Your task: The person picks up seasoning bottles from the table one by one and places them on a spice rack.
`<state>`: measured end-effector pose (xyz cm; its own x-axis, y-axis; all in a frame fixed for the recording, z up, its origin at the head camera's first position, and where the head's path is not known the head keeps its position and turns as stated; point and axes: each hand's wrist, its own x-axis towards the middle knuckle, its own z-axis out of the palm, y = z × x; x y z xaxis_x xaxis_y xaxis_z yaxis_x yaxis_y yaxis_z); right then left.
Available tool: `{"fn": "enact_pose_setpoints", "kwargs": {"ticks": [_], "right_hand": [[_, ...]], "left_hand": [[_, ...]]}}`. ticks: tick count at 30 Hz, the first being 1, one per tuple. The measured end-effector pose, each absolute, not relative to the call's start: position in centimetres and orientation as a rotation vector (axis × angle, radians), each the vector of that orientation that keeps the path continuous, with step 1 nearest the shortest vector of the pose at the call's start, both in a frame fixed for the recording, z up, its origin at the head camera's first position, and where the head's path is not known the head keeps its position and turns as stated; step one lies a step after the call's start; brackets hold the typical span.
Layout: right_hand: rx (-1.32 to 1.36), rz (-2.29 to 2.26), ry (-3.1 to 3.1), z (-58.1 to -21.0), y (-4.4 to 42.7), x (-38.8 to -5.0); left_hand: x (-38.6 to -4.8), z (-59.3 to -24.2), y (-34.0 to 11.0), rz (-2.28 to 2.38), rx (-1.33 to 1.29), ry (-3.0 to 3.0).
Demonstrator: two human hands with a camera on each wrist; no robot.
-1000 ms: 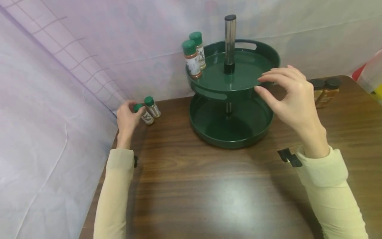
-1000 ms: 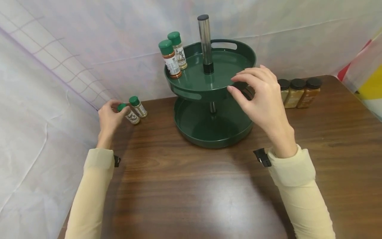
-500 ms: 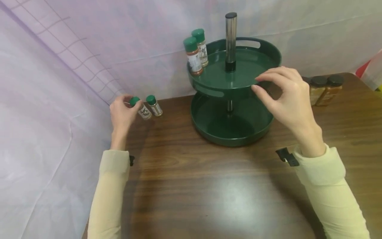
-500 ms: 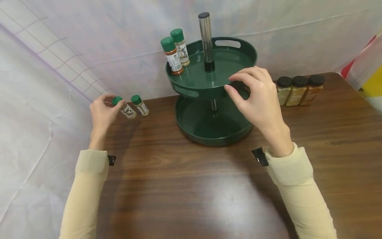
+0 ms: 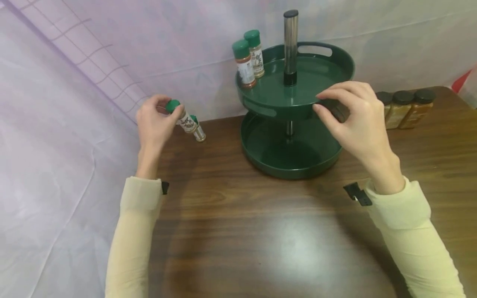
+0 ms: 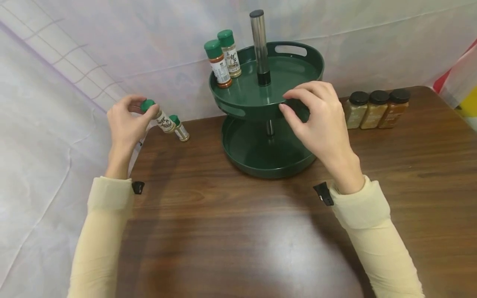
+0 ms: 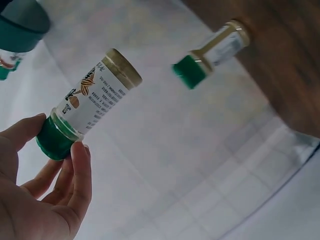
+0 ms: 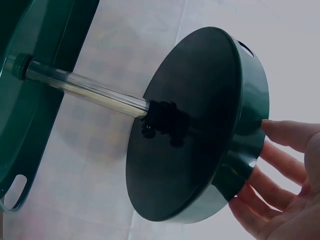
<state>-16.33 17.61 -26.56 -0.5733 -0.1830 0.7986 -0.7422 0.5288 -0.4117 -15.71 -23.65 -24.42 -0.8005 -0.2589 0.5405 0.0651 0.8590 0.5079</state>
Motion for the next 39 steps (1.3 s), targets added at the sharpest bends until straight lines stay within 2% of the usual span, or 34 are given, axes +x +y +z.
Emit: {"fn": "enact_pose_setpoints", "kwargs": {"ticks": [16, 39], "right_hand": [[0.78, 1.001, -2.034, -26.7, 17.6, -16.4], [0.848, 1.052, -2.018, -26.8, 18.0, -16.7]], "left_hand": [[-16.1, -18.2, -17.6, -0.698, -0.041, -2.326], [-16.8, -13.8, -11.2, -0.676, -0.123, -2.216]]}}
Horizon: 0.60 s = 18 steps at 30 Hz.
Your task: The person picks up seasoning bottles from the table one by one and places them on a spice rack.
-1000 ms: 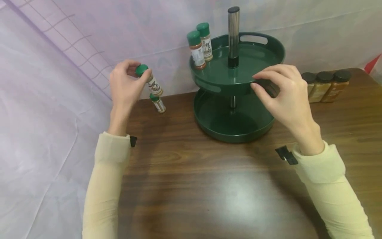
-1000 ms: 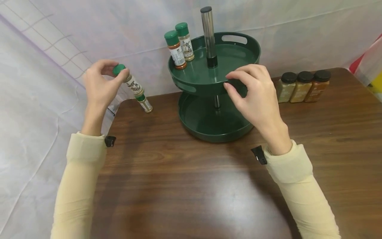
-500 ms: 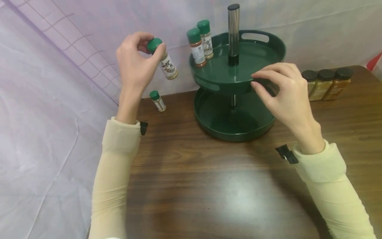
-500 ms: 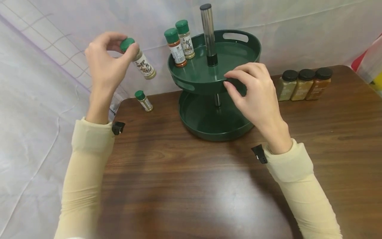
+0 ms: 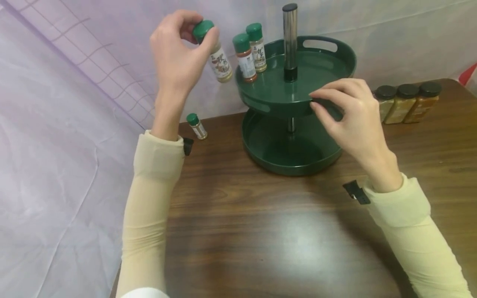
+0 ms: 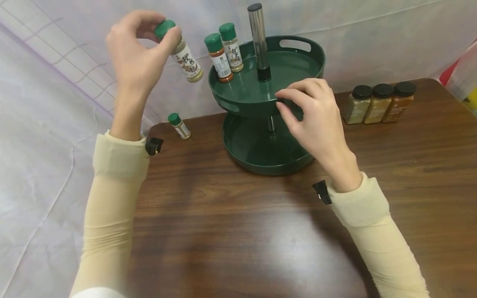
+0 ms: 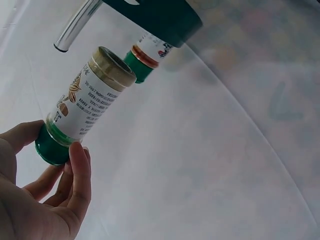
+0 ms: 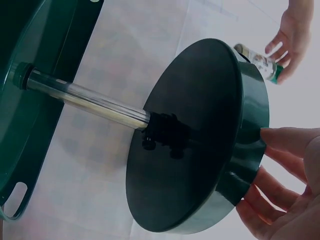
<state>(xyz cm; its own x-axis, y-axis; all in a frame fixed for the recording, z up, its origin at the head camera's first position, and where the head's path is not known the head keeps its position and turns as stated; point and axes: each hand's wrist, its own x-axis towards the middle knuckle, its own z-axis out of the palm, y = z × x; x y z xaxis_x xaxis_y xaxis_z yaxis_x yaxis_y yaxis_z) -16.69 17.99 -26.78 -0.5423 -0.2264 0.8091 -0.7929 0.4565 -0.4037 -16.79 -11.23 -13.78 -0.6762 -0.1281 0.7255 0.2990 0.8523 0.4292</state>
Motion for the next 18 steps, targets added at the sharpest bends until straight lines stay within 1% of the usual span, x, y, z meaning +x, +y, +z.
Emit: {"fn": "enact_pose_setpoints", "kwargs": {"ticks": [10, 18], "right_hand": [[0.907, 1.085, -1.986, -26.8, 18.4, -17.2], [0.973, 1.081, -1.94, -26.8, 18.6, -17.5]], "left_hand": [[-17.7, -13.9, -8.8, -0.66, -0.16, -2.225], [-18.4, -15.1, -7.8, -0.662, -0.165, -2.252]]}}
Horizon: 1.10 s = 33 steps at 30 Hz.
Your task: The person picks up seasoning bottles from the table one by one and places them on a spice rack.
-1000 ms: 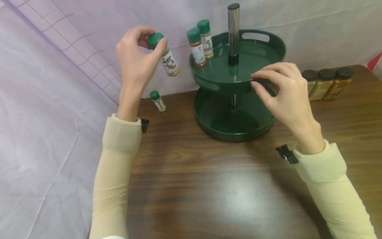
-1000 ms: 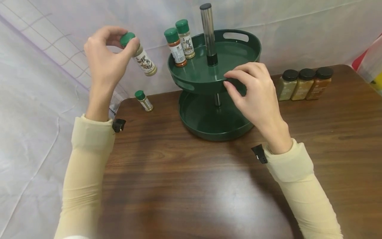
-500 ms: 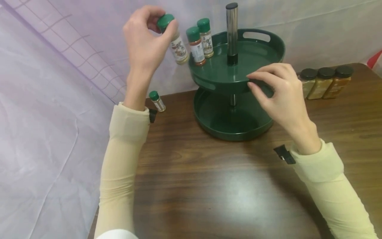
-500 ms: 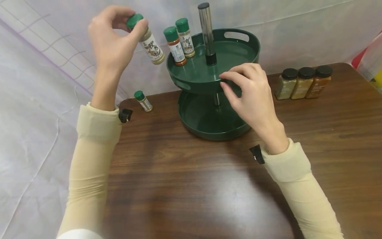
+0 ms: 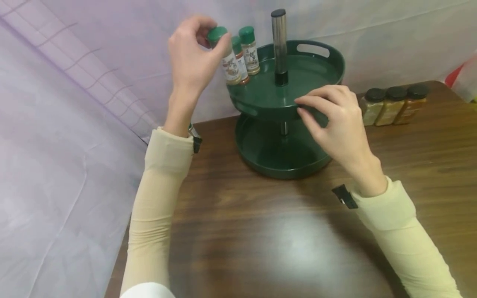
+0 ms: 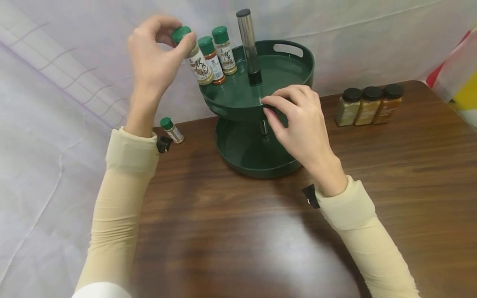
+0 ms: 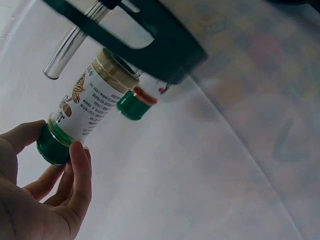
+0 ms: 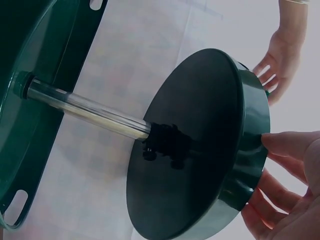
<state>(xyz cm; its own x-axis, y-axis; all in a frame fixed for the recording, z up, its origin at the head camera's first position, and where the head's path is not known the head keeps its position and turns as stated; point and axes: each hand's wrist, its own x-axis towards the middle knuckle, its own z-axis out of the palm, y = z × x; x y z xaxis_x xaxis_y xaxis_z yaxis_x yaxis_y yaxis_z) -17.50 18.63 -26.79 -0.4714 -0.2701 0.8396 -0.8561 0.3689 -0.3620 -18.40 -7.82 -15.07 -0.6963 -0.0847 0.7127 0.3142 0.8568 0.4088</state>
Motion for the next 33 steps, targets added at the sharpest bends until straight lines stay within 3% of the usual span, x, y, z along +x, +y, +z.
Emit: {"fn": "enact_pose_setpoints", "kwargs": {"ticks": [33], "right_hand": [[1.059, 1.048, -1.925, -26.7, 17.4, -17.1]], "left_hand": [[-19.4, -18.0, -9.4, -0.687, -0.001, -2.53]]}}
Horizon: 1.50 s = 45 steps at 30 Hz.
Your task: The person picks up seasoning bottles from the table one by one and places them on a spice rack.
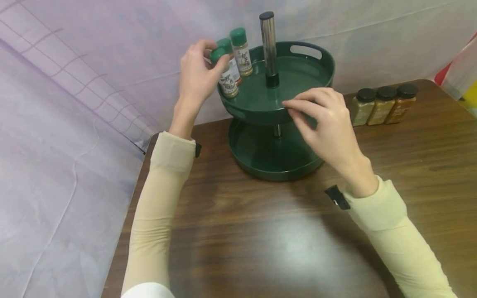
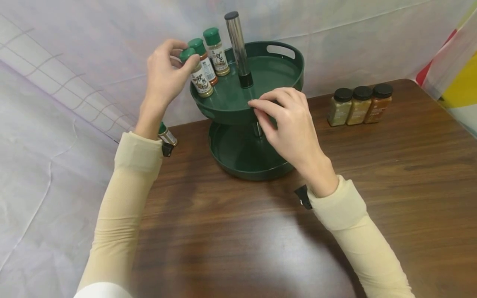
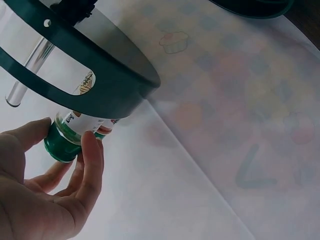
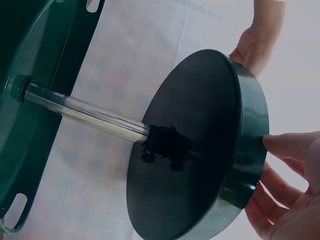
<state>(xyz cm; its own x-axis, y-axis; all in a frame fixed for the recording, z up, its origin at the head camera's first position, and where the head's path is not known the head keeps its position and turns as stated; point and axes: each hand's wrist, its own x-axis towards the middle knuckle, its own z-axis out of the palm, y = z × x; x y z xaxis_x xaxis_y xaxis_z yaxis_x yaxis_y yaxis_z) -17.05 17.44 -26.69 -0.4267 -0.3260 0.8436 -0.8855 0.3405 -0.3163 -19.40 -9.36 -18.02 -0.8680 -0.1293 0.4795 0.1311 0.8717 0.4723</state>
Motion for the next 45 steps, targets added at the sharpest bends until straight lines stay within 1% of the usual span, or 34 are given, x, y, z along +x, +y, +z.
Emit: {"fn": "enact_pose_setpoints", "kwargs": {"ticks": [8, 16, 29, 37, 45], "right_hand": [[1.058, 1.069, -1.942, -26.6, 18.0, -17.5], [0.987, 1.131, -1.96, -26.6, 18.6, -18.0], [0.972, 1.102, -1.996, -26.5, 19.8, -18.8], [0.97, 1.1, -2.009, -26.4, 20.4, -19.1], [0.957, 1.088, -2.028, -26.4, 20.6, -19.3]], "left_hand": [[-19.1, -18.0, -9.7, -0.741, -0.023, -2.549], [-19.0, -18.1, -9.8, -0.751, 0.017, -2.594], [-18.0, -18.7, -11.2, -0.798, 0.108, -2.574], [-17.1, -20.2, -13.4, -0.797, 0.145, -2.532], [-16.3, -22.3, -16.2, -0.803, 0.264, -2.525]]}}
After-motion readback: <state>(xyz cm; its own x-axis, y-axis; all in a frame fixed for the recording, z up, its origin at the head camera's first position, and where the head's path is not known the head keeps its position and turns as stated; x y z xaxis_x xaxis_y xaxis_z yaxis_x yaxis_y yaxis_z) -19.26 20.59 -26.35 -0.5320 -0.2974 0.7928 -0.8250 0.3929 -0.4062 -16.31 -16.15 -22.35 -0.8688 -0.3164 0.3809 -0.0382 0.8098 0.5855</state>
